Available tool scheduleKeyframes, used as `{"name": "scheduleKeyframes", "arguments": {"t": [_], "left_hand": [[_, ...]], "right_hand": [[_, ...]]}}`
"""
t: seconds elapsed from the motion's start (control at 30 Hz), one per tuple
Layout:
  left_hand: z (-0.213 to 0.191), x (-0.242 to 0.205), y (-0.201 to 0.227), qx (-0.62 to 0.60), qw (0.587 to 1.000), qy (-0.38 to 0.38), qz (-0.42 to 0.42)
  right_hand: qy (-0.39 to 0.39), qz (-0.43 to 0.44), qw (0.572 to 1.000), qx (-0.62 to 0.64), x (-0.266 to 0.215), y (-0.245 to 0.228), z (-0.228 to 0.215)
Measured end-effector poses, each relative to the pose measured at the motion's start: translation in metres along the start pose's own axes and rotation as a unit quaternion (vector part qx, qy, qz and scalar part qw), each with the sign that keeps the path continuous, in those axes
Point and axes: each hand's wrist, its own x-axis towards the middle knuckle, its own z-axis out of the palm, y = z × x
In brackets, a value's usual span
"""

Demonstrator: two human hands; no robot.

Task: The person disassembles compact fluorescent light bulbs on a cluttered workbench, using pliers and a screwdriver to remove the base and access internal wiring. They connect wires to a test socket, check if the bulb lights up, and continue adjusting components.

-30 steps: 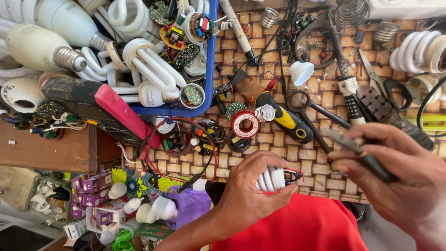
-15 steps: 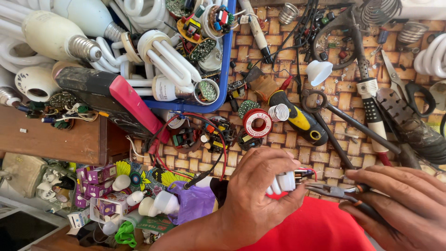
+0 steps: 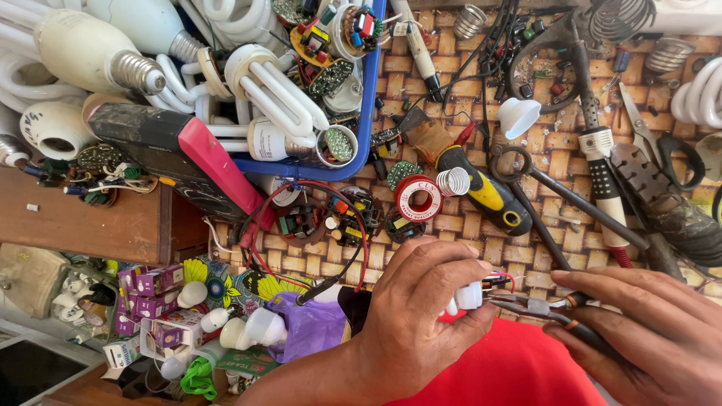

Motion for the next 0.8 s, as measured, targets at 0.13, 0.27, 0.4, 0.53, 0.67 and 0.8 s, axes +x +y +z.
{"name": "scheduleKeyframes", "arguments": {"t": [0.13,0.27,0.4,0.53,0.67,0.8], "left_hand": [[-0.002,0.001,0.000,-0.004,1.000,-0.009,0.000],[-0.003,-0.001,-0.002,-0.014,0.999,-0.035,-0.005],[-0.003,-0.002,-0.004,-0.013,0.999,-0.046,0.001],[-0.004,-0.003,-0.005,-0.009,0.999,-0.042,0.004],[-0.005,-0.002,-0.003,-0.010,0.999,-0.049,0.006],[-0.006,0.000,-0.001,-0.006,0.999,-0.052,0.003]], "right_hand": [[-0.027,0.022,0.999,0.032,0.005,-0.003,-0.002],[-0.040,0.025,0.998,0.051,0.009,-0.003,-0.003],[-0.054,0.036,0.996,0.064,0.014,-0.003,-0.006],[-0.066,0.049,0.994,0.067,0.014,-0.003,-0.008],[-0.080,0.060,0.992,0.082,0.014,-0.001,-0.009],[-0.088,0.054,0.991,0.081,0.012,0.002,-0.009]]}}
